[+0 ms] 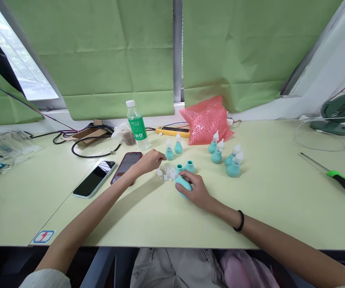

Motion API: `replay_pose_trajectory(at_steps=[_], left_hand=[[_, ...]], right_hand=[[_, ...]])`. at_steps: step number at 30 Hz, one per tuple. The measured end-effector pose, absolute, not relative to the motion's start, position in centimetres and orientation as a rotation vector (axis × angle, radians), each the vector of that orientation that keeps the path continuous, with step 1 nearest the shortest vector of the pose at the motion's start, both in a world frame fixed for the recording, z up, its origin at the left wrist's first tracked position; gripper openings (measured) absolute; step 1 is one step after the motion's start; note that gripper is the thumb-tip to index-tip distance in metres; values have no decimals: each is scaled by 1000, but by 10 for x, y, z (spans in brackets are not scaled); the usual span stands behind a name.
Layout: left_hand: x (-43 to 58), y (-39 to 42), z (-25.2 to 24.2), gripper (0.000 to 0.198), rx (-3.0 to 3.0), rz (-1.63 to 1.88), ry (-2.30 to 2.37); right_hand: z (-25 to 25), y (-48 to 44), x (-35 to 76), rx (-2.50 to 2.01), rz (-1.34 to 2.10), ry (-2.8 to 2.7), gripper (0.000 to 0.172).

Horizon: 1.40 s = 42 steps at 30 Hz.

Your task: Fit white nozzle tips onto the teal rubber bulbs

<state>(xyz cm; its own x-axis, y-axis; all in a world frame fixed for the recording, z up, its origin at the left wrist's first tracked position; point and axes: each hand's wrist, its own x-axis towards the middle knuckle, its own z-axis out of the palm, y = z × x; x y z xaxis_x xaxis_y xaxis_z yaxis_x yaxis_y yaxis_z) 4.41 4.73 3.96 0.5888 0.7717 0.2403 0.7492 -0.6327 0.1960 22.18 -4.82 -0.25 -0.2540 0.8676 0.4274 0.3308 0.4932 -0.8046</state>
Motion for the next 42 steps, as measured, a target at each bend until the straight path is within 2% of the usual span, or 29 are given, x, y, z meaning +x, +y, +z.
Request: replay_pose_trajectory(at_steps=[5, 12, 21, 25, 28, 31, 35, 42], left_hand=[[63, 13, 64, 22, 2630, 784, 1221], [80, -18, 69, 41, 2649, 450, 1094], [78, -8, 62, 36, 2022, 452, 719], [73, 6, 57, 37, 1687, 437, 626], [65, 20, 57, 39, 1814, 501, 739], [58, 31, 56, 41, 2209, 616, 1027], [48, 42, 46, 28, 2560, 557, 1407], [36, 61, 32, 18, 2642, 346, 1312]], right_hand=[[0, -49, 220, -1036, 616, -1880, 22], [2, -56, 216, -1009, 644, -1905, 15], [6, -60, 218, -882, 400, -2051, 11], [8, -62, 221, -686, 285, -2200, 7], [14, -60, 228, -692, 200, -2093, 7], [23, -48, 239, -826, 118, -1811, 9], [28, -21, 256, -1010, 66, -1560, 18], [-3, 21, 276, -1370, 104, -1654, 27]])
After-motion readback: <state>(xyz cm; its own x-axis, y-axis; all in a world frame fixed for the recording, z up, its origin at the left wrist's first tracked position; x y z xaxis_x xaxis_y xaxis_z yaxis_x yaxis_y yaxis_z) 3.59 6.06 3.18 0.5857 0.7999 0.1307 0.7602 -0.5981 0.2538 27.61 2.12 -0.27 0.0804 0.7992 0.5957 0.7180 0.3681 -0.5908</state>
